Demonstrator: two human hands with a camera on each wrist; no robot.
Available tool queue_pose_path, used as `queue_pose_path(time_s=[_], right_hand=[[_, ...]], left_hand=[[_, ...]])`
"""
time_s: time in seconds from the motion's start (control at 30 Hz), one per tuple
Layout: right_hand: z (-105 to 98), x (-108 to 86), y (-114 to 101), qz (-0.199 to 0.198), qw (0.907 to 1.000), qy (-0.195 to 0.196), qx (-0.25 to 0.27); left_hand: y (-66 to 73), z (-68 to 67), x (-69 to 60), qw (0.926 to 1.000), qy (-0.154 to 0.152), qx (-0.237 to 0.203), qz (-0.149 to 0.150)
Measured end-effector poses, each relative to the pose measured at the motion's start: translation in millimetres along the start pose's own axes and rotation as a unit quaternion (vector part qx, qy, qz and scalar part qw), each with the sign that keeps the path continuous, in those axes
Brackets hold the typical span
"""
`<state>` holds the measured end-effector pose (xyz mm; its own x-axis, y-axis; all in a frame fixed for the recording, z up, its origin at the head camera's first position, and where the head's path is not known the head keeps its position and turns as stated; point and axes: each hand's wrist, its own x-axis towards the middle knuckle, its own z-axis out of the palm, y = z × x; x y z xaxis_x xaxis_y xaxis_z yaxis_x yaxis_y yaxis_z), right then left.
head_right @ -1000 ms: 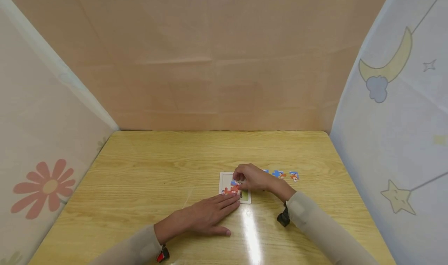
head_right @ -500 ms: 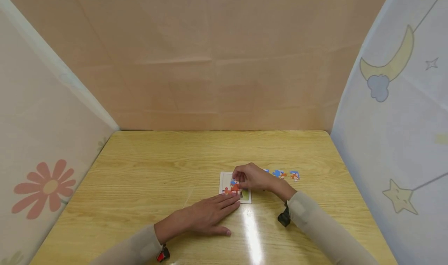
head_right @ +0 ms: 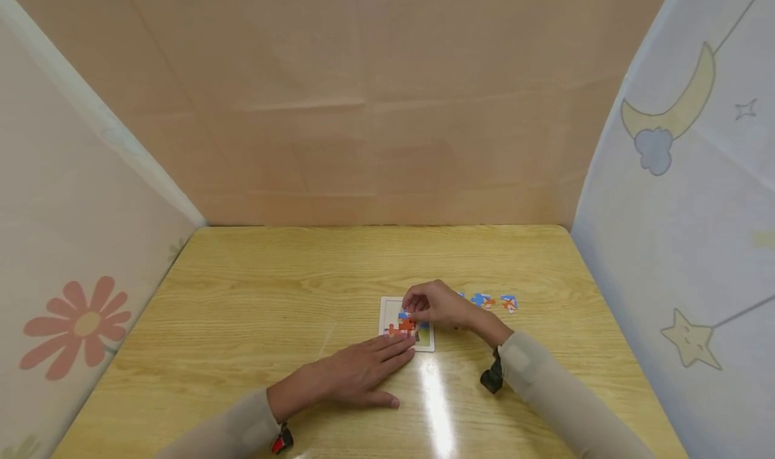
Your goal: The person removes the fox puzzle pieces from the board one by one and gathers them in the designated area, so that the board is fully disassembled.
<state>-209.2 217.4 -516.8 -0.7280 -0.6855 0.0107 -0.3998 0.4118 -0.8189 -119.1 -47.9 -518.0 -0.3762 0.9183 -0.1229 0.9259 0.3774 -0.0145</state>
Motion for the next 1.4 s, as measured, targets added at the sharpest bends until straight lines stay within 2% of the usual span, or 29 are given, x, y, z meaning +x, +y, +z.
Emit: queue_pose_path(time_s=[0.43, 0.73, 1.4], right_hand=[[-5, -9.5, 1, 0.017, 0.9989, 0.042, 0.010], [-12, -22.4, 2, 0.033, 0.9977, 0.046, 0.037], [-29, -51.8, 4, 0.052, 0.9964, 0.051, 0.044]], left_hand=[[-0.9, -0.2, 1.3, 0.9997, -0.016, -0.018, -0.003], [0.2, 1.0, 0.3, 0.9999, -0.010, -0.004, -0.001], [0.6, -0.2, 0.1, 1.0000, -0.004, -0.004, -0.002]])
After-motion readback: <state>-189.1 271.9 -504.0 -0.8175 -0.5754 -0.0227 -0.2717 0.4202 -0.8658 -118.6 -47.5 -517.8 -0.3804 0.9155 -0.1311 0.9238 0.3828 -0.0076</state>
